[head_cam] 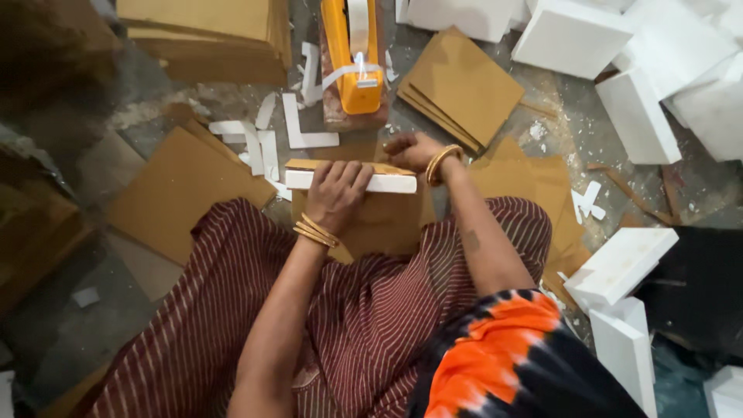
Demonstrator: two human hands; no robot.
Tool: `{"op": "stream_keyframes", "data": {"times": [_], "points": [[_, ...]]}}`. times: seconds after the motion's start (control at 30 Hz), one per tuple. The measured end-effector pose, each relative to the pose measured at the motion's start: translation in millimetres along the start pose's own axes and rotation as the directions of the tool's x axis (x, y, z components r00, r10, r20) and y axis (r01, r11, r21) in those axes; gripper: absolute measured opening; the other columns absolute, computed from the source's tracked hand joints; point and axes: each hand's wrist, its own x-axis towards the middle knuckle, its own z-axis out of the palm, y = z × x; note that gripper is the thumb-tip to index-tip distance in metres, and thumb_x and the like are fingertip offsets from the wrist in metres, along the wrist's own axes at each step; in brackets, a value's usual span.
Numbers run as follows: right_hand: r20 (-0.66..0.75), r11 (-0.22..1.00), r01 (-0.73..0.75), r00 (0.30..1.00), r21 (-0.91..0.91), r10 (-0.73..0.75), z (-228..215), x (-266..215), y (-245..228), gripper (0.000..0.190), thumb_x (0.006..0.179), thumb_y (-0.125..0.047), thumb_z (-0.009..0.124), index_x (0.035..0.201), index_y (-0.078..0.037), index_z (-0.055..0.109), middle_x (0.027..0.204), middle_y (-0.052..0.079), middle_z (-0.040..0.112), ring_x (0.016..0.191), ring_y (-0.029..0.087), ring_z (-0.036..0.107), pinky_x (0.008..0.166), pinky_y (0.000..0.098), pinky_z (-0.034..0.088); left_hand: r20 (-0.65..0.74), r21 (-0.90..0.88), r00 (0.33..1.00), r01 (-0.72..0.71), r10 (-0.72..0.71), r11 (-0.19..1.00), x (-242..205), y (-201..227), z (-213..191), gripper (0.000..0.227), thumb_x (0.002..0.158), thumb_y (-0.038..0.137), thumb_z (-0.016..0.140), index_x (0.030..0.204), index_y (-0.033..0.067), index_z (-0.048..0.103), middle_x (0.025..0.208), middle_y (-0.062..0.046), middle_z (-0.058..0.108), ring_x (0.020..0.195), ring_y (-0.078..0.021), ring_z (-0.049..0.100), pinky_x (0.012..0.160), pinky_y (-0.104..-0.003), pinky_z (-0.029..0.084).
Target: The person sits on the floor and assembles small cardboard boxes by folding the flaps and securing them with white tape. They repeatedly pick up flat cardboard sheets, fold them into box shapes, and use a handheld tape dispenser to seal the edges.
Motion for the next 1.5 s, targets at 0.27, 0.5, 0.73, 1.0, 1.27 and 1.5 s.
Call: {"op": "stream_keyframes", "data": {"times": [0.27, 0.5, 0.73, 1.0, 1.27, 1.5], "points": [[-0.183, 0.855, 0.507, 0.835, -0.113, -0.519, 25.5, -81.0, -24.8, 0.048, 0.089, -0.02, 0.078, 0.131, -0.006, 0.063, 0.123, 0.013, 0.067, 0.112, 0.025, 0.066, 0.096, 0.0364, 0.054, 0.113, -0.02, 0.988, 0.11, -0.107, 0.994, 6.8, -6.4, -0.6, 0.041, 0.081, 0.012, 0.067, 0.121, 0.0105, 0.062, 0.106, -0.006, 0.063, 0.102, -0.0249, 0.06, 0.096, -0.041, 0.043], [-0.308, 0.74, 0.341, 0.749, -0.58, -0.587, 9.9, -137.5, -41.1, 0.046, 0.087, -0.014, 0.071, 0.132, -0.011, 0.064, 0.129, 0.014, 0.067, 0.121, 0.032, 0.063, 0.107, 0.0425, 0.049, 0.154, -0.067, 0.965, 0.224, -0.212, 0.972, 12.6, -28.6, -15.4, 0.051, 0.065, 0.005, 0.072, 0.115, 0.0144, 0.064, 0.103, -0.008, 0.064, 0.103, -0.0275, 0.062, 0.099, -0.046, 0.044], [-0.384, 0.649, 0.392, 0.568, -0.651, -0.728, -21.7, -105.5, -49.8, 0.045, 0.083, 0.0, 0.059, 0.126, -0.006, 0.069, 0.124, 0.016, 0.068, 0.116, 0.035, 0.065, 0.103, 0.0418, 0.051, 0.226, -0.403, 0.917, 0.395, -0.328, 0.826, 10.7, -42.0, -2.9, 0.045, 0.075, 0.006, 0.073, 0.118, 0.0111, 0.063, 0.112, -0.013, 0.068, 0.098, -0.0408, 0.065, 0.085, -0.05, 0.048], [-0.32, 0.889, 0.449, 0.832, -0.089, -0.452, -16.9, 12.7, -123.1, 0.027, 0.102, -0.026, 0.068, 0.114, -0.003, 0.075, 0.101, 0.009, 0.073, 0.086, 0.011, 0.062, 0.075, 0.0275, 0.051, 0.334, -0.358, 0.87, 0.473, -0.363, 0.805, 14.6, -39.1, -0.9, 0.041, 0.081, 0.017, 0.076, 0.12, 0.0157, 0.063, 0.109, -0.011, 0.067, 0.095, -0.0403, 0.066, 0.083, -0.052, 0.048], [-0.337, 0.813, 0.579, 0.779, 0.062, -0.529, 32.2, -71.9, -82.9, 0.011, 0.101, -0.011, 0.064, 0.106, -0.001, 0.067, 0.09, 0.002, 0.067, 0.08, 0.01, 0.06, 0.073, 0.0237, 0.051, 0.339, -0.352, 0.853, 0.507, -0.397, 0.787, 4.5, -39.4, 16.6, 0.051, 0.082, 0.014, 0.071, 0.13, 0.0225, 0.057, 0.112, -0.011, 0.067, 0.096, -0.0394, 0.067, 0.085, -0.055, 0.048], [-0.233, 0.808, 0.439, 0.898, 0.394, -0.374, 60.9, -73.1, -28.8, 0.018, 0.1, -0.011, 0.067, 0.115, -0.002, 0.067, 0.096, 0.0, 0.07, 0.086, 0.007, 0.065, 0.077, 0.0226, 0.054, 0.432, -0.391, 0.795, 0.591, -0.426, 0.706, 32.7, -46.3, 42.2, 0.059, 0.082, 0.012, 0.07, 0.137, 0.0163, 0.05, 0.105, -0.019, 0.071, 0.096, -0.0432, 0.067, 0.081, -0.053, 0.052]]}}
